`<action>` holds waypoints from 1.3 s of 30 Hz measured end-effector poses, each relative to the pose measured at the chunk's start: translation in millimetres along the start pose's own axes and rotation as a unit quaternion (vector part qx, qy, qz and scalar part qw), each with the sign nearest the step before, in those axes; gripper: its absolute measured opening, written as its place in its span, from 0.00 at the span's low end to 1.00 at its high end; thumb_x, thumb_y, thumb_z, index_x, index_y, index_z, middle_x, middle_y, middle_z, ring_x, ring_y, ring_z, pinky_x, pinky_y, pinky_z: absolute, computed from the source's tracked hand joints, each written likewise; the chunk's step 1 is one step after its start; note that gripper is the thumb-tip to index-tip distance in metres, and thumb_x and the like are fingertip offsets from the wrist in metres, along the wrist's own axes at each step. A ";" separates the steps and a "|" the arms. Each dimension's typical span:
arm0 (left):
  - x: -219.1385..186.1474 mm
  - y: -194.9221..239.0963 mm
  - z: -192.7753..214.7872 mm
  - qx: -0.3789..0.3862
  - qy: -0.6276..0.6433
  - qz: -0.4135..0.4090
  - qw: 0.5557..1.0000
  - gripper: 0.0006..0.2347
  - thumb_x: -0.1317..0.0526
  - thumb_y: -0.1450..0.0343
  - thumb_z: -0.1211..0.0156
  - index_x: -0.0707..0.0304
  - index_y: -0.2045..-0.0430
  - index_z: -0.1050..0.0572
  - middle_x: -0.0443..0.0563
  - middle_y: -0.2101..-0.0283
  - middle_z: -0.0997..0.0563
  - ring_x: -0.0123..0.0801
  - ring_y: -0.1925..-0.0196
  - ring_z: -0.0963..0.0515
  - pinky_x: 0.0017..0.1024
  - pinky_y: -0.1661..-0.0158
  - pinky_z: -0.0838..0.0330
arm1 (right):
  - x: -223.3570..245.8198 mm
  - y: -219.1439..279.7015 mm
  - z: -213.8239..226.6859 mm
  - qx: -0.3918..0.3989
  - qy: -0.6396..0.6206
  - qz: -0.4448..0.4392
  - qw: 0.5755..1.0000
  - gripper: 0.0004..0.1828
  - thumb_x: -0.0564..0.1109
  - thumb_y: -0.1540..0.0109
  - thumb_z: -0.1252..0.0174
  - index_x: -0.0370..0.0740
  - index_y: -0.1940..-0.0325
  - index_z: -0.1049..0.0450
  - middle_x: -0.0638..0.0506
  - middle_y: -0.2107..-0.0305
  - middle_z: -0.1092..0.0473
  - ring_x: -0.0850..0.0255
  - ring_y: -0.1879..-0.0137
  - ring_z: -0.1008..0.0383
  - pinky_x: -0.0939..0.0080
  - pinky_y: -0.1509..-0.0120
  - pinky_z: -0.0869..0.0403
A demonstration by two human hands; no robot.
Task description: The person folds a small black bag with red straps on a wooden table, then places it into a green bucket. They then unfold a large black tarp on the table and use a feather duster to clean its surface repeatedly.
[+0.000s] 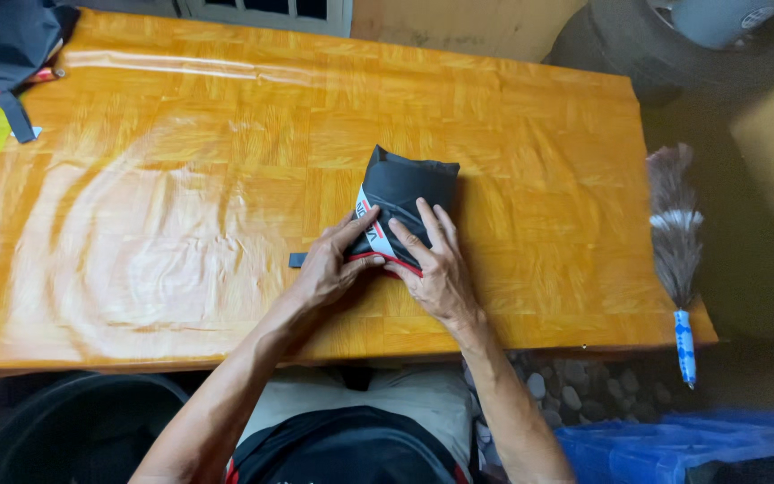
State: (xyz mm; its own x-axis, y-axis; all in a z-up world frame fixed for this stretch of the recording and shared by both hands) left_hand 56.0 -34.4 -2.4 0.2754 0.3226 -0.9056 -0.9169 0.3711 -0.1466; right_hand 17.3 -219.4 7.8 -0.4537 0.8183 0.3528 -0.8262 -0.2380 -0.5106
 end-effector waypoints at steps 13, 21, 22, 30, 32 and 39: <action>45.8 -23.6 -22.1 -0.163 -0.090 -0.128 0.974 0.15 0.58 0.36 0.26 0.45 0.55 0.17 0.52 0.66 0.15 0.45 0.63 0.14 0.37 0.64 0.19 | -39.3 -7.2 -25.7 -0.093 0.061 -0.013 0.994 0.21 0.42 0.53 0.25 0.57 0.59 0.22 0.64 0.61 0.31 0.61 0.50 0.28 0.60 0.47 0.23; 34.9 -13.8 -9.7 -0.066 -0.130 -0.132 0.980 0.25 0.65 0.37 0.31 0.38 0.44 0.25 0.57 0.61 0.17 0.58 0.59 0.15 0.48 0.60 0.20 | -28.6 -8.5 -6.9 -0.043 0.036 0.005 0.998 0.33 0.47 0.54 0.23 0.54 0.45 0.23 0.51 0.52 0.33 0.49 0.45 0.29 0.50 0.42 0.25; 39.1 -12.8 -10.6 -0.067 -0.130 -0.131 0.981 0.25 0.65 0.37 0.31 0.38 0.44 0.25 0.57 0.61 0.17 0.58 0.59 0.15 0.48 0.60 0.20 | -24.1 -8.8 -4.6 -0.041 0.035 0.006 0.999 0.33 0.47 0.54 0.23 0.54 0.45 0.23 0.51 0.52 0.33 0.49 0.45 0.29 0.50 0.42 0.25; 68.9 -14.0 -19.5 -0.096 -0.237 -0.158 0.954 0.20 0.70 0.37 0.40 0.41 0.54 0.21 0.50 0.72 0.26 0.48 0.74 0.19 0.41 0.71 0.22 | -27.5 -3.6 -25.0 -0.063 0.122 0.042 0.990 0.34 0.42 0.54 0.27 0.60 0.43 0.22 0.54 0.60 0.39 0.50 0.50 0.34 0.51 0.43 0.28; 64.4 -16.0 -21.5 -0.102 -0.242 -0.179 0.948 0.18 0.69 0.38 0.40 0.43 0.57 0.23 0.48 0.73 0.28 0.46 0.75 0.20 0.41 0.73 0.23 | -44.3 0.0 -39.6 -0.073 0.108 0.032 0.991 0.32 0.39 0.57 0.29 0.58 0.49 0.21 0.55 0.62 0.40 0.52 0.52 0.34 0.53 0.45 0.27; 66.9 -10.5 -18.9 -0.099 -0.252 -0.202 0.941 0.19 0.68 0.41 0.37 0.44 0.57 0.26 0.47 0.72 0.29 0.46 0.75 0.22 0.41 0.73 0.26 | -22.3 4.8 -10.3 -0.036 0.082 -0.003 0.996 0.44 0.33 0.56 0.31 0.52 0.35 0.27 0.45 0.47 0.37 0.42 0.39 0.34 0.45 0.40 0.25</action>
State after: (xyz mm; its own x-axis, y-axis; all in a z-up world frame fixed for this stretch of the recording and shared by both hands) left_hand 78.6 -33.2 -69.0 0.6696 0.5810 -0.4626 -0.7297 0.3988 -0.5554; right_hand 26.9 -233.4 -10.5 -0.3828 0.8959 0.2257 -0.8004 -0.1996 -0.5653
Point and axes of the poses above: each hand's wrist, its own y-axis away from the middle knuckle, its own z-axis out of the back of the hand, x = y × z, the point moved 5 cm from there along -y, towards the middle knuckle
